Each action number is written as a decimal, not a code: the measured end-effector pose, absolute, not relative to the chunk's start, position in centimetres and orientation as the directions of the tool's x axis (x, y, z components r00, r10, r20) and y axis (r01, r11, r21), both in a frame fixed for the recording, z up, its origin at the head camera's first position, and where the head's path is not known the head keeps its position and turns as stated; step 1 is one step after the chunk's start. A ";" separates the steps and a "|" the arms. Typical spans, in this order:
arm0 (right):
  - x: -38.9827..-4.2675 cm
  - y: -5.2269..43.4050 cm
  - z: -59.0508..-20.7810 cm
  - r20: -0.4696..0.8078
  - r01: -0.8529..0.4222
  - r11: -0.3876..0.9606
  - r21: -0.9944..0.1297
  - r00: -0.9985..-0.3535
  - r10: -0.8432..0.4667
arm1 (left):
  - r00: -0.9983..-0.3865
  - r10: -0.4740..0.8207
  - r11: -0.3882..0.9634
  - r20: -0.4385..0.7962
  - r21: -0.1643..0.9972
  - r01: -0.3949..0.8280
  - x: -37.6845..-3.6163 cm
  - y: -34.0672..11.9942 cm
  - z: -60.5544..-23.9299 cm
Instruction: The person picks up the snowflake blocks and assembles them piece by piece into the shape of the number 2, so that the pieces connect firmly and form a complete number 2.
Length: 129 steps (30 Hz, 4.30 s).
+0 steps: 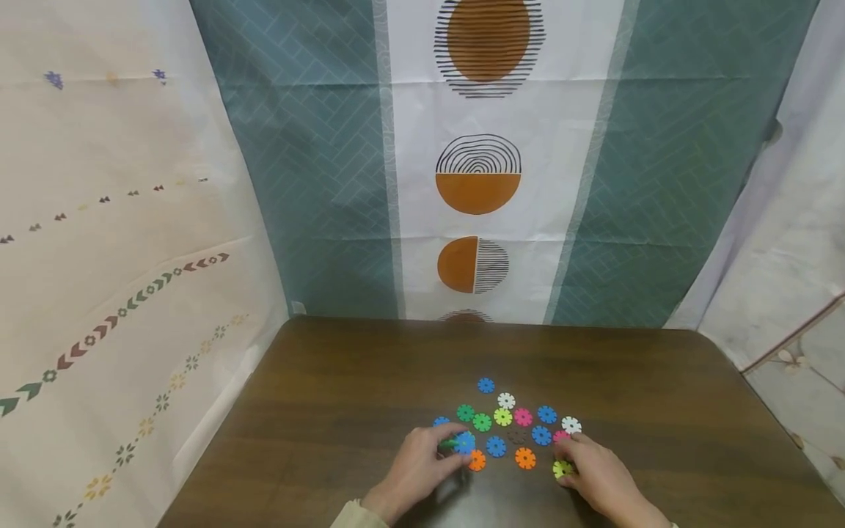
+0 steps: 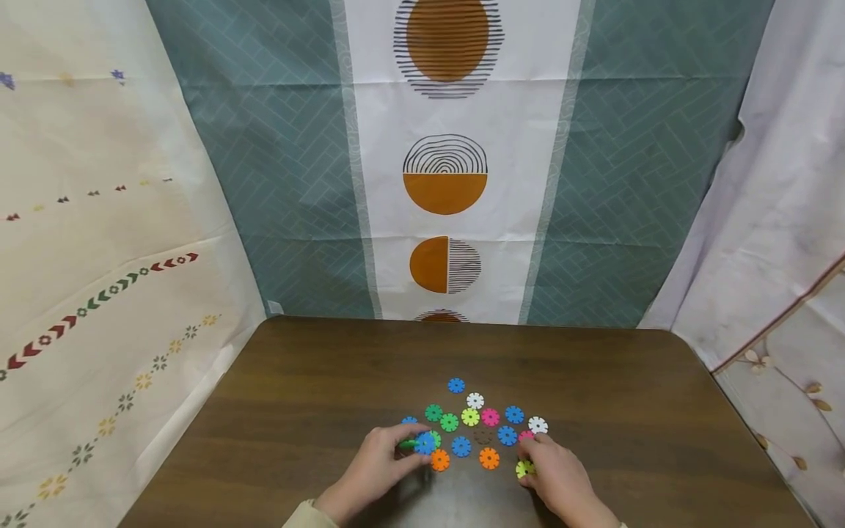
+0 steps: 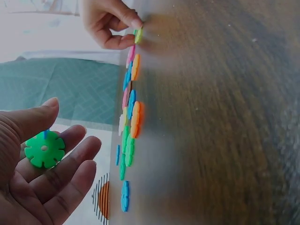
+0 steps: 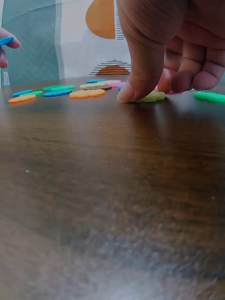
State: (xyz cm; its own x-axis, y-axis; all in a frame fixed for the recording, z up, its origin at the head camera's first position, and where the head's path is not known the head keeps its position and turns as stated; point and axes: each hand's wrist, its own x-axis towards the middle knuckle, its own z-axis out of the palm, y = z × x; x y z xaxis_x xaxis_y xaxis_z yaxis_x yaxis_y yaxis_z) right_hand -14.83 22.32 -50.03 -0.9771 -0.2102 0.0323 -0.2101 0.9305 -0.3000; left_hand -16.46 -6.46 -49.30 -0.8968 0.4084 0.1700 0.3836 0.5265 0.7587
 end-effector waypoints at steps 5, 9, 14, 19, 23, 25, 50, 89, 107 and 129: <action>-15.0 22.4 -50.1 -0.031 -0.170 0.928 -0.330 -0.981 -0.191 | -0.900 0.404 0.517 0.163 0.772 0.371 -16.6 -6.3 -49.1; -15.0 22.4 -50.0 0.017 -0.213 0.899 -0.383 -0.974 -0.224 | -0.900 0.403 0.531 0.164 0.759 0.376 -16.5 -6.2 -48.8; -14.9 21.6 -49.1 0.097 -0.326 0.805 -0.495 -0.942 -0.321 | -0.891 0.416 0.542 0.182 0.737 0.404 -16.3 -6.0 -48.7; -14.6 20.0 -48.5 0.164 -0.347 0.732 -0.587 -0.936 -0.313 | -0.876 0.431 0.538 0.216 0.718 0.442 -16.2 -5.9 -48.7; -14.5 18.7 -48.2 0.180 -0.337 0.644 -0.686 -0.937 -0.298 | -0.852 0.448 0.518 0.271 0.698 0.494 -16.0 -5.7 -48.6; -14.5 18.1 -48.0 0.179 -0.342 0.597 -0.725 -0.932 -0.316 | -0.840 0.457 0.511 0.293 0.686 0.517 -16.0 -5.6 -48.5; -14.3 15.4 -47.2 0.204 -0.370 0.522 -0.769 -0.915 -0.349 | -0.835 0.495 0.500 0.241 0.707 0.501 -16.1 -5.4 -48.6; -16.5 13.3 -49.7 0.173 -0.425 0.756 -0.497 -0.903 -0.394 | -0.879 0.438 0.452 0.191 0.798 0.399 -17.2 -6.9 -48.2; -16.8 11.7 -50.7 0.163 -0.427 0.853 -0.302 -0.904 -0.395 | -0.900 0.410 0.452 0.150 0.824 0.343 -16.8 -6.4 -48.1; -15.2 14.3 -49.0 0.184 -0.280 0.642 -0.714 -0.959 -0.214 | -0.907 0.404 0.298 0.121 0.920 0.255 -16.3 -6.6 -47.8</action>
